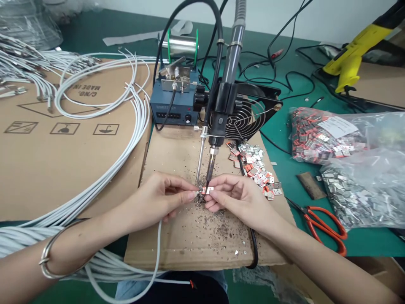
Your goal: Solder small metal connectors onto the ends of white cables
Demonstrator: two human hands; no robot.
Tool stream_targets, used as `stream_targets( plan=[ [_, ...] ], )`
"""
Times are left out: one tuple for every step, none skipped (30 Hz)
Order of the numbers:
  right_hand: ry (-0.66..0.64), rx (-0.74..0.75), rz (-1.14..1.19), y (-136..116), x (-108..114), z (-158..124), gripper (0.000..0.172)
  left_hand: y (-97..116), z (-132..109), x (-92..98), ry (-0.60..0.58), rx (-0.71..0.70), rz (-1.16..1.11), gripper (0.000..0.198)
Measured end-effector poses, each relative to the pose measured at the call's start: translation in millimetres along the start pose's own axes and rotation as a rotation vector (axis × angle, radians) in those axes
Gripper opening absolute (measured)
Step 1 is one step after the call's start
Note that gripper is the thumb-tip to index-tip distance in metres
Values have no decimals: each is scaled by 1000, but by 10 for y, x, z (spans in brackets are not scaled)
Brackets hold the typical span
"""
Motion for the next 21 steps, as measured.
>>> stream_targets(
  plan=[
    [-2,-2,1,1,4,-6,19,6,4,3,0,-20,10,12],
    [-3,-5,1,0,8,-12,19,17,5,4,1,-40,21,12],
    [-6,-8,3,-4,10,-16,18,30,5,4,2,-54,33,12],
    [-9,-12,7,-7,11,-18,18,43,4,2,4,-60,45,13],
    [-12,-16,13,-11,10,-20,17,57,1,0,8,-62,56,13],
    [-15,-20,19,-13,9,-20,17,70,-3,-3,12,-58,67,14],
    [-15,-23,24,-15,7,-21,16,81,-6,-5,17,-53,77,14],
    [-11,-21,27,-17,8,-22,15,92,-10,-6,22,-50,85,14],
    [-4,-17,30,-19,10,-23,15,102,-13,-8,25,-51,89,13],
    [4,-13,31,-21,13,-26,15,109,-14,-9,26,-53,91,13],
    [11,-10,32,-22,15,-28,15,113,-15,-11,26,-55,92,13],
    [15,-9,32,-23,18,-30,15,114,-13,-14,22,-55,91,13],
    [15,-9,32,-24,20,-31,15,115,-11,-16,18,-57,91,14],
    [11,-10,32,-26,20,-32,15,115,-7,-19,13,-59,92,14],
    [6,-10,31,-29,20,-31,15,118,-3,-19,12,-64,93,14],
    [1,-10,29,-33,22,-31,14,123,0,-17,14,-72,95,14],
    [-3,-10,27,-37,23,-30,14,129,4,-14,17,-79,97,13],
    [-6,-11,24,-40,24,-29,13,136,6,-9,22,-86,98,13],
    [-8,-11,21,-43,26,-28,12,142,7,-4,28,-91,98,13],
    [-9,-10,17,-47,28,-27,12,145,6,-1,30,-92,99,13],
    [-10,-6,15,-51,29,-27,11,148,4,0,31,-93,98,13]
  ],
)
Point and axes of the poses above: each hand's wrist, its own z-axis towards the middle knuckle, its own x-axis out of the back of the hand, y = z × x, the point moved 5 cm from there along z, towards the middle knuckle, and after that the axes turned 9 degrees about -y, right-handed, at the moved point
